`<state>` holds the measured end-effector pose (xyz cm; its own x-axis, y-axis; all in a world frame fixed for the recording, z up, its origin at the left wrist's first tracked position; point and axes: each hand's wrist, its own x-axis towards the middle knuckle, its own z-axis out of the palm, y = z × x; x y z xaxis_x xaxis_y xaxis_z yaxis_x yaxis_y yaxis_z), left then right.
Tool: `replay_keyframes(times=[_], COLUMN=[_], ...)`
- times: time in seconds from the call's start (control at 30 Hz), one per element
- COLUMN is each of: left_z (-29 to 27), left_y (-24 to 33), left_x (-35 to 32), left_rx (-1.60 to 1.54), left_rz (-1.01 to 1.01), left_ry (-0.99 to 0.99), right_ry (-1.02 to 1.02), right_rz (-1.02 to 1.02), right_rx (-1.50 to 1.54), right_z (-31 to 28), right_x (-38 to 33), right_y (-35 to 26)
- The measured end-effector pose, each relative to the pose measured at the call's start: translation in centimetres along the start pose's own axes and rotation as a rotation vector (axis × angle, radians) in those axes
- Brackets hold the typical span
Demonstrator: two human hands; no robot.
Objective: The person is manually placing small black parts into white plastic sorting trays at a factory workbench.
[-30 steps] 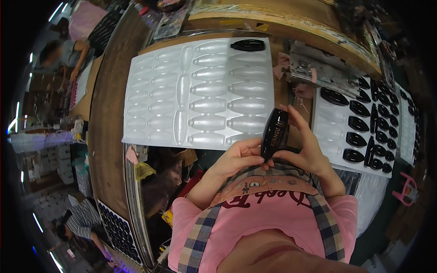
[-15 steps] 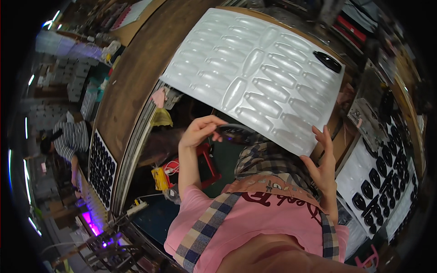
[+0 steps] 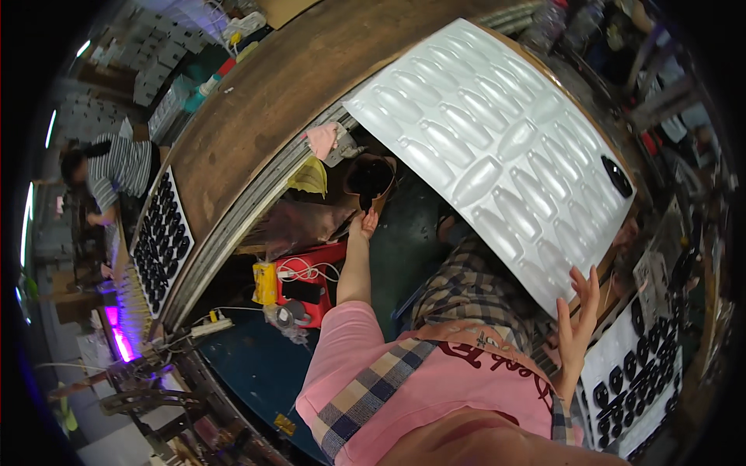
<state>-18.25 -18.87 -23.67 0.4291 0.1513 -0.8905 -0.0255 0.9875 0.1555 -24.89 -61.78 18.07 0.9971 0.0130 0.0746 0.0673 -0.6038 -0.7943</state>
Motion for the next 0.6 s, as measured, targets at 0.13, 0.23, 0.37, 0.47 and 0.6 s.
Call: replay_keyframes(times=[0.13, 0.23, 0.37, 0.47, 0.6], left_z=[3.7, 6.8, 10.2, 12.6, 15.0], left_y=[0.2, 0.4, 2.9, 3.8, 4.9], left_x=[4.3, 7.2, 12.3, 14.0, 13.9], left_rx=[0.01, 0.036, 0.034, 0.123, 0.108], left_rz=[0.01, 0.034, 0.076, 0.193, 0.266], left_ry=[-0.01, -0.118, -0.202, -0.119, -0.168], right_ry=[0.039, 0.071, 0.085, 0.114, 0.163], right_rz=[0.055, 0.105, 0.139, 0.163, 0.2], right_rx=[-0.039, -0.052, -0.082, -0.106, -0.122], right_z=[0.5, 0.6, 0.8, 0.8, 0.4], right_x=[0.7, 1.1, 2.2, 2.6, 3.2], right_y=[-0.6, -0.6, -0.9, -0.6, -0.6])
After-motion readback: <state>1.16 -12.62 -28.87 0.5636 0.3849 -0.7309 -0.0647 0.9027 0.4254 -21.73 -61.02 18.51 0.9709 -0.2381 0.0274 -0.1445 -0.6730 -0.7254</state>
